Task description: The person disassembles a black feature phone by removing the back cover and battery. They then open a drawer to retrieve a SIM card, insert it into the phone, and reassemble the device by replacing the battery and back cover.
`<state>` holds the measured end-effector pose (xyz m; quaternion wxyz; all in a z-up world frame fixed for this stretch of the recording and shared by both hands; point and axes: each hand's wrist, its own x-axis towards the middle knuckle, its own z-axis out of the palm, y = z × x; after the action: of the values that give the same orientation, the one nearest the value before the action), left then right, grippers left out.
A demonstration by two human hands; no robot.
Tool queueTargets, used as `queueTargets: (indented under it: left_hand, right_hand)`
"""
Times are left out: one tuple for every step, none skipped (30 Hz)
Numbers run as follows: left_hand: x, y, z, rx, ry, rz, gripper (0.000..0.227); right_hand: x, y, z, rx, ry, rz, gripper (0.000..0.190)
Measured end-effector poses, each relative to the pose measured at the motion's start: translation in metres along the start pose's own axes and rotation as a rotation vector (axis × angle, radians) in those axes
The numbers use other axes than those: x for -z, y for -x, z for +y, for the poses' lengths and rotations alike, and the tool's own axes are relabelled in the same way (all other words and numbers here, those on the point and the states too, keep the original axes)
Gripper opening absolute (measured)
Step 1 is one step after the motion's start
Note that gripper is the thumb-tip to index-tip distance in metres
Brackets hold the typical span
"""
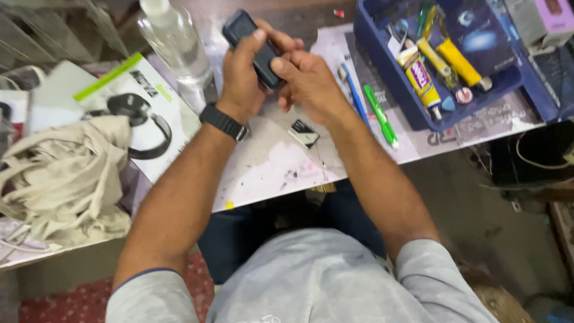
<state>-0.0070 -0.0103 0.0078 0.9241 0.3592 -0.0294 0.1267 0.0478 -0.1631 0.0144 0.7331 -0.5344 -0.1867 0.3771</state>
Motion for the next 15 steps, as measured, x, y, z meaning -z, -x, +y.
queueTargets:
  left_hand:
    - [0.002,-0.003,-0.002,-0.019,0.016,-0.008,0.02]
    - [0.004,-0.005,-0.002,-0.038,0.033,-0.016,0.018]
    - [0.007,-0.006,-0.002,-0.06,0.046,-0.025,0.017]
    - [0.009,-0.006,-0.002,-0.052,0.013,-0.006,0.019]
    - [0.011,-0.008,0.0,-0.05,-0.022,0.007,0.022]
    - [0.013,-0.009,0.002,-0.048,-0.058,0.02,0.025]
    - [0.015,-0.008,0.0,-0.008,-0.069,0.039,0.034]
    - [0.017,-0.006,-0.001,0.032,-0.081,0.057,0.045]
    - [0.018,-0.006,-0.001,0.067,-0.094,0.074,0.056]
    - [0.018,-0.006,-0.002,0.102,-0.105,0.075,0.058]
    - [0.018,-0.007,-0.001,0.133,-0.118,0.079,0.06]
    - [0.019,-0.007,0.0,0.165,-0.131,0.082,0.063]
    - [0.019,-0.007,0.0,0.169,-0.153,0.086,0.059]
    - [0.017,-0.008,0.0,0.174,-0.176,0.091,0.056]
    - [0.016,-0.01,0.001,0.177,-0.199,0.092,0.052]
  right_hand:
    - [0.0,0.007,-0.004,0.147,0.347,0.072,0.03]
    - [0.0,0.016,-0.01,0.292,0.696,0.141,0.031]
    - [-0.001,0.025,-0.017,0.441,1.044,0.205,0.032]
    - [-0.003,0.037,-0.024,0.332,1.174,0.172,0.035]
    - [-0.005,0.05,-0.031,0.23,1.302,0.136,0.04]
    - [-0.009,0.062,-0.034,0.125,1.428,0.098,0.046]
    - [-0.016,0.073,-0.031,0.13,1.501,0.084,0.047]
    - [-0.023,0.083,-0.027,0.136,1.574,0.069,0.047]
    - [-0.027,0.088,-0.025,0.147,1.65,0.052,0.048]
    - [-0.029,0.089,-0.024,0.112,1.641,0.053,0.048]
    - [-0.031,0.089,-0.022,0.081,1.63,0.05,0.048]
    - [-0.03,0.088,-0.019,0.051,1.62,0.048,0.049]
    - [-0.027,0.085,-0.018,0.036,1.57,0.025,0.042]
    - [-0.021,0.081,-0.018,0.021,1.519,0.002,0.035]
    - [-0.015,0.077,-0.018,0.008,1.469,-0.019,0.028]
